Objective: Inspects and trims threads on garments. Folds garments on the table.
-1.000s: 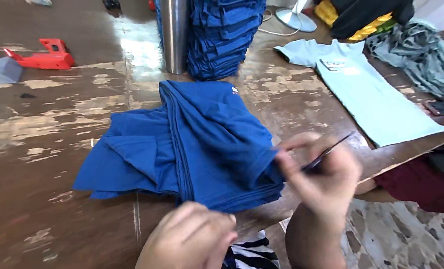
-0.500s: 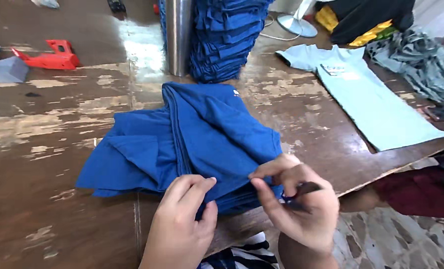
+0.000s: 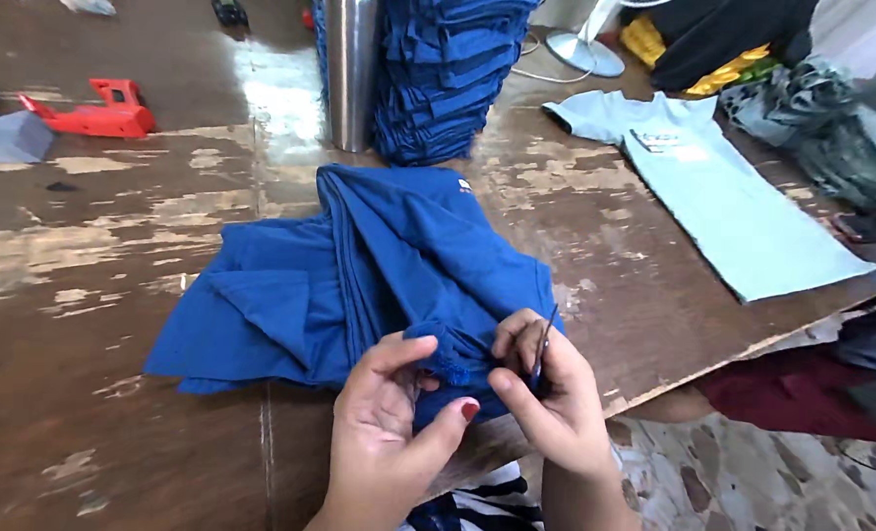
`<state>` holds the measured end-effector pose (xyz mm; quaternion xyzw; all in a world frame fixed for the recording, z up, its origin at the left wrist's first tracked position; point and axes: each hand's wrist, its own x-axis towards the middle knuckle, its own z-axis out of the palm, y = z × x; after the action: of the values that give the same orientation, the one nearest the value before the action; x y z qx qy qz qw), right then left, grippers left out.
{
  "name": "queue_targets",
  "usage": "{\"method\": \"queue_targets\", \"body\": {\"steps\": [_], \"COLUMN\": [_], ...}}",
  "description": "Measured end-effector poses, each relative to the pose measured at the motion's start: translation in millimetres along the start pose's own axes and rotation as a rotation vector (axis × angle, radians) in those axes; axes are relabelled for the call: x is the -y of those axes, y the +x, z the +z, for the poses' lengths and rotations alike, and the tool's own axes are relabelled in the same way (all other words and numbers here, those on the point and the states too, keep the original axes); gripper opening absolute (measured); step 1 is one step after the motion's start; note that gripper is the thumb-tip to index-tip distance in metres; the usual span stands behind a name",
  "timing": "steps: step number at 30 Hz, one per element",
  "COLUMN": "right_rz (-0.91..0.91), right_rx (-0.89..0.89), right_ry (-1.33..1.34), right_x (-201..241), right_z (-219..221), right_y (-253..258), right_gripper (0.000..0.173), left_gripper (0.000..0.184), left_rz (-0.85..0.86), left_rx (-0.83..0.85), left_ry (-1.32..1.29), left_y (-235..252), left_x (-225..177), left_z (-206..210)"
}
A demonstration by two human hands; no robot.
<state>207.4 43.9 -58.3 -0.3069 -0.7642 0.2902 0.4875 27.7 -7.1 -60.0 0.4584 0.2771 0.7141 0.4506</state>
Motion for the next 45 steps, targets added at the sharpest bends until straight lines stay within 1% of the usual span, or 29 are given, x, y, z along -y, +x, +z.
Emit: {"method": "queue_targets", "body": {"steps": [2,4,5,7,13,18,22,28,37,45], "right_rz": [-0.023,-0.043,-0.047,-0.055,-0.054,-0.026,-0.011,-0.019,-0.009,-0.015], "right_rx": [0.042,0.084,0.105,0.130,0.072,0.074,0.073,0.067,0.072,0.067], "right_ry": [-0.017,-0.098,-0.144,-0.221,-0.420,-0.484,-0.488,-0.510,-0.468,-0.491], "right_x": [4.0,6.9,8.0,9.4,18.4,26.8,31.2,32.0,32.9,31.6], "right_z": [-0.8,-1.6,-2.4,-3.6,4.7,15.4,21.6,20.9,24.6,24.3], "right_y": [-3.8,-7.2,-9.2,-13.3,-21.4,-18.3,-18.9,-25.9,-16.6,-16.1], "right_gripper": [0.039,0.046,0.047,0.045,0.038,0.041,0.044,0.043,0.043,0.048], "left_gripper": [0.041,0.025,0.018,0.013,0.014,0.014,0.015,0.015,0.014,0.013], "left_rz": [0.046,0.067,0.074,0.086,0.094,0.102,0.107,0.111,0.117,0.117], "left_rx": [-0.043,-0.081,-0.084,-0.074,-0.015,0.024,0.019,0.005,0.018,0.002], "left_ry": [0.064,0.090,0.093,0.080,0.044,0.066,0.073,0.054,0.087,0.116], "left_y": [-0.5,-0.2,-0.1,-0.8,-7.4,-10.5,-12.0,-13.1,-14.0,-14.4], "left_x": [5.4,8.1,8.4,8.1,2.4,-0.4,0.4,0.7,0.9,0.2], "left_z": [3.7,5.9,5.8,3.6,-3.2,-4.9,-4.0,-3.2,-2.3,-2.4]}}
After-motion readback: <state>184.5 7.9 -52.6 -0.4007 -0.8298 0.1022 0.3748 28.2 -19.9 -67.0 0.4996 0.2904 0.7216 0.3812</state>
